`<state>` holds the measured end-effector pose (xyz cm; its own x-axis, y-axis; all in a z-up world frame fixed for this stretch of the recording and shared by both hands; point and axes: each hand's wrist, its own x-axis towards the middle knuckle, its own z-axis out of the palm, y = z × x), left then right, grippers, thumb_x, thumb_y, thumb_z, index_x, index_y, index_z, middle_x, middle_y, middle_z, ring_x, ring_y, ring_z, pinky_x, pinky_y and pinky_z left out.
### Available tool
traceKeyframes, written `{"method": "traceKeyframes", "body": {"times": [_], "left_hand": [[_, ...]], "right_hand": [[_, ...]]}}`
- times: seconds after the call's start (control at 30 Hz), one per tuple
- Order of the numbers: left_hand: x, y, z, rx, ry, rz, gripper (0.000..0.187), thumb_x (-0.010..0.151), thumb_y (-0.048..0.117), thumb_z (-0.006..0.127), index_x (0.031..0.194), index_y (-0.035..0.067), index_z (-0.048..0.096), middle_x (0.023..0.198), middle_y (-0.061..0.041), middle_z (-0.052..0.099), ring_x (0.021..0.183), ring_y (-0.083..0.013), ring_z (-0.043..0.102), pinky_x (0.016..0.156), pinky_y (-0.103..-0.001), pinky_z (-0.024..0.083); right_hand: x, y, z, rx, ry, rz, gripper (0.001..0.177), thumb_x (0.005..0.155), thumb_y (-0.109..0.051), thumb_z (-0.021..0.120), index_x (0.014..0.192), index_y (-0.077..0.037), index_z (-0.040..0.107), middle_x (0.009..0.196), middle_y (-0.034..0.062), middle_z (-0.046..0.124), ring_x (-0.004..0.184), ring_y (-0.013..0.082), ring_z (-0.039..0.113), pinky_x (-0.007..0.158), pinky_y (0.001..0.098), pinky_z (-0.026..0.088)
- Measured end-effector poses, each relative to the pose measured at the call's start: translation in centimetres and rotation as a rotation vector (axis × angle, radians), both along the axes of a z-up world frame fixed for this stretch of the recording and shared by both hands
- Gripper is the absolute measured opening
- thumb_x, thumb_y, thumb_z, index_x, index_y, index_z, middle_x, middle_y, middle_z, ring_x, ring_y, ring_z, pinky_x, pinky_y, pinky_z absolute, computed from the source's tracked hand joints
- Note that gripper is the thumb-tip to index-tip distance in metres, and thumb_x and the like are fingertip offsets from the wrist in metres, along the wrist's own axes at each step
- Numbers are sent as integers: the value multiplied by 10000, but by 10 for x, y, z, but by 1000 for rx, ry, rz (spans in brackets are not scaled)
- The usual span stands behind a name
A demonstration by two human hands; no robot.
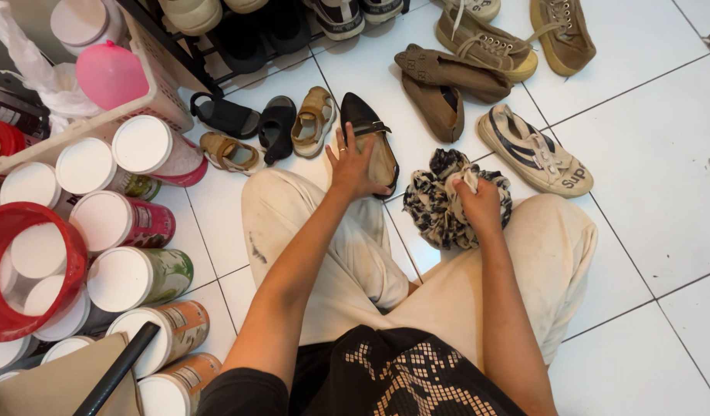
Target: The person sits on the floor and wipes several pairs of shoes with a patterned cloth, then places them on a nearby shoe rack. The person handles flats, sneakers, and sandals one at a time, wiping the uppers and soles before stacking them.
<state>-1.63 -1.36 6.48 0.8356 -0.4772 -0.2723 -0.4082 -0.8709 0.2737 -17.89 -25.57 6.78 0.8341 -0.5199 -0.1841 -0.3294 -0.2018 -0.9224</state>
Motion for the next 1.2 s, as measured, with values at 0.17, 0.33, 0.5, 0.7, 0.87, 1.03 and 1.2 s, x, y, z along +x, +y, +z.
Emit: {"method": "traceKeyframes", "body": {"times": [0.17,0.33,0.5,0.7,0.87,1.03,1.2], "left_hand": [[12,7,-12,-96,76,-5,1523,446,632,948,1643,245,89,1669,-300,-11,1537,-488,119,1217,-601,201],[-6,5,-34,-85,29,-60,1521,457,712,914,1637,180,115,1673,-255,131,1525,-462,185,1224,-602,213],[-31,4,-44,-283,37,-69,1495,440,738,898,1617,151,186,1684,-198,150,1550,-412,170,1198,-650,186],[-29,2,-57,-368,35,-104,1352,537,776,852,1614,206,264,1713,-165,81,1572,-395,122,1202,-658,170],[-28,-5,-66,-364,40,-93,1289,579,755,848,1593,193,286,1690,-156,67,1559,-386,124,1190,-665,176],[-26,3,-72,-421,64,-73,999,665,539,862,1518,210,460,1744,-138,27,1554,-367,214,1195,-636,280],[-30,-6,-63,-296,59,-27,908,635,498,914,1413,194,559,1705,-102,22,1546,-428,131,1168,-685,240]], "right_hand": [[6,4,-1,-172,-25,-44,307,944,-270,739,812,2,690,645,45,613,575,122,512,554,328,421],[44,31,16,-527,-153,-19,290,977,-248,757,873,18,705,747,164,657,648,244,600,632,390,468],[74,41,36,-912,-534,1,167,846,-127,761,791,8,681,1128,295,644,1015,411,630,850,436,516],[66,5,28,827,-255,185,283,964,-171,616,1121,39,721,1204,200,727,1108,289,682,1050,432,519],[56,-6,8,964,-244,170,323,1070,-253,563,1095,44,685,1121,218,721,1094,302,704,1029,454,553],[66,2,-16,425,156,231,284,1069,-233,564,1115,7,711,992,192,670,879,335,632,801,460,506],[69,47,-42,-728,54,535,158,913,-110,689,1041,-41,750,1109,233,606,892,381,667,792,475,540]]}}
